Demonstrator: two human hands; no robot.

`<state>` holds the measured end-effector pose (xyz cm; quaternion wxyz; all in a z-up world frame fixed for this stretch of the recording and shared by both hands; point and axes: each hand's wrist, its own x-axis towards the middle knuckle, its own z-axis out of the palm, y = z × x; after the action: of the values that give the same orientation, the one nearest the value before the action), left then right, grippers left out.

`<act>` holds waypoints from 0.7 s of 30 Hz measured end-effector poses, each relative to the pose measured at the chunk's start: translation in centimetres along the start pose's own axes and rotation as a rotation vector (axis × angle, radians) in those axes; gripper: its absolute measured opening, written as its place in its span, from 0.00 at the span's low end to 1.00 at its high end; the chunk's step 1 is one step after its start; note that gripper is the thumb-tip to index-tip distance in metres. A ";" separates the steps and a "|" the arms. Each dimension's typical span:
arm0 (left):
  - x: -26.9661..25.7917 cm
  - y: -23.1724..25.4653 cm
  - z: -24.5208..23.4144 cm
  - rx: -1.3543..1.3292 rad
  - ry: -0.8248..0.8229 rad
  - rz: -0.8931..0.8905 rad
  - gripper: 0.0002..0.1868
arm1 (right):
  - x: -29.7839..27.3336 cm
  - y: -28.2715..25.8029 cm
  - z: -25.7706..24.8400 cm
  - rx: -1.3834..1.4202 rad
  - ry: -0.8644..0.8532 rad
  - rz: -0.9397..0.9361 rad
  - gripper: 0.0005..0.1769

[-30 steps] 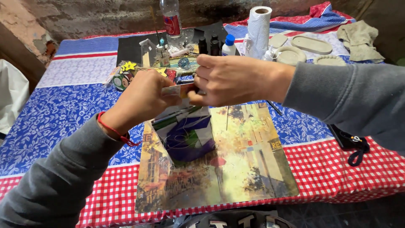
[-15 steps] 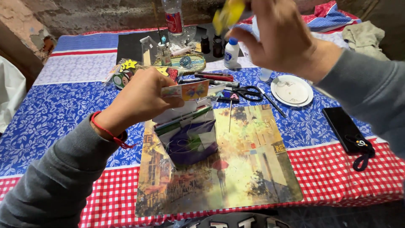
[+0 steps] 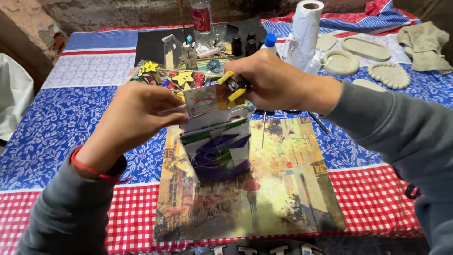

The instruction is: Packaging party decorations and foam letters into plastic sleeves and sealing them for sale.

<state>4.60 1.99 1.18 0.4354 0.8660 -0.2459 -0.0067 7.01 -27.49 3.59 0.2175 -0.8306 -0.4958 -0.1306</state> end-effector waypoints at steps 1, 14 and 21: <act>-0.3 -0.3 0.1 0.000 0.000 -0.004 0.11 | 0.1 -0.2 -0.1 0.003 -0.001 -0.001 0.10; -0.7 -3.1 3.2 -0.432 0.212 0.206 0.11 | -0.1 -1.0 -0.4 -0.006 -0.048 -0.019 0.41; -0.1 -5.0 6.9 -0.499 0.370 0.227 0.08 | 0.3 -1.4 -0.9 -0.019 -0.106 0.039 0.39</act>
<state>5.10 -0.64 -6.94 0.6695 0.6861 -0.2485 0.1391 5.93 -27.18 4.84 0.1855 -0.8479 -0.4889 -0.0871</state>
